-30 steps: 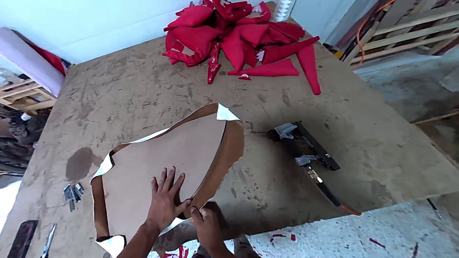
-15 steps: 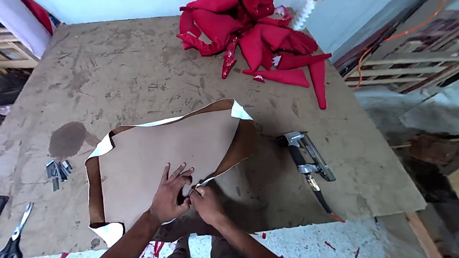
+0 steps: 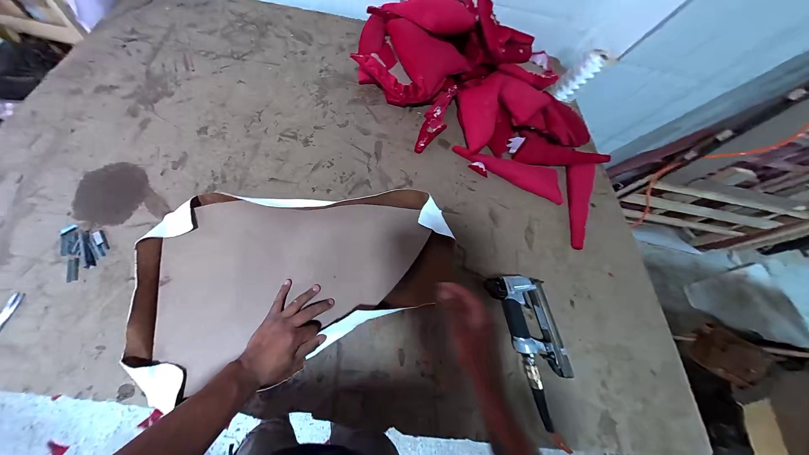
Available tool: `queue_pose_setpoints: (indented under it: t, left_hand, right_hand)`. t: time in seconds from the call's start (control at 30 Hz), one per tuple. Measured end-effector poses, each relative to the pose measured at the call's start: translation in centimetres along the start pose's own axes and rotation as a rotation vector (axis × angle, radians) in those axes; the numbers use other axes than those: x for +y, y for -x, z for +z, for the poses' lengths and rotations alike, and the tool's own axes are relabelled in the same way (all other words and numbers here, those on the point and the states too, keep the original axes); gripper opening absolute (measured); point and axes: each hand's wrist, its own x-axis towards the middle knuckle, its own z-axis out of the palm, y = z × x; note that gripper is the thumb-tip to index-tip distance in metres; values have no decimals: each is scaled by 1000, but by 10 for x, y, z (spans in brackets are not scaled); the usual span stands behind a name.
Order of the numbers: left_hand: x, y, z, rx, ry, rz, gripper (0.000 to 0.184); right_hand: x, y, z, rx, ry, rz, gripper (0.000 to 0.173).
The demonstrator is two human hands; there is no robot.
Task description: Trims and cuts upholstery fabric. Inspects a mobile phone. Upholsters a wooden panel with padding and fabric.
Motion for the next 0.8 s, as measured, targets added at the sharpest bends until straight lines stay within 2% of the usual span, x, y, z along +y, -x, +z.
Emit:
queue_pose_setpoints:
  t: [0.07,0.13,0.17,0.23,0.33,0.43,0.5,0.57,0.63,0.7,0.8]
  left_hand:
    - [0,1,-2,-22,1,-22,42]
    - [-1,2,-4,-31,-1,-33,43]
    - [-1,1,-3,-25,-2,-28,44]
    - [0,1,-2,-24,-19,-34,45]
    - [0,4,0,-17,-34,-31,46]
    - [2,6,-1,-23,-24,-40,46]
    - [1,8,-6,-58,0,-62,45]
    - [2,7,-11,-111,64,-82,38]
    - [-1,8,-12,-123,118,-80,33]
    - [-6,11,-5,-75,122,-55,36]
    - [-5,15,-8,-69,95,-30,34]
  right_hand:
    - [77,-10,-61,204,261,36,58]
    - [140,-12,-85,217,449,124,85]
    - [155,-11,-89,197,535,157,92]
    - [157,-20,-90,161,630,171,90]
    - [143,-34,-93,85,701,249,80]
    - [110,-28,-97,-11,610,462,77]
    - [72,5,-84,-8,407,511,54]
    - [23,58,-58,-68,111,480,36]
    - [-23,108,-18,-221,-5,396,31]
    - [-65,144,27,-351,103,312,28]
    - [-105,163,81,-418,217,226,26]
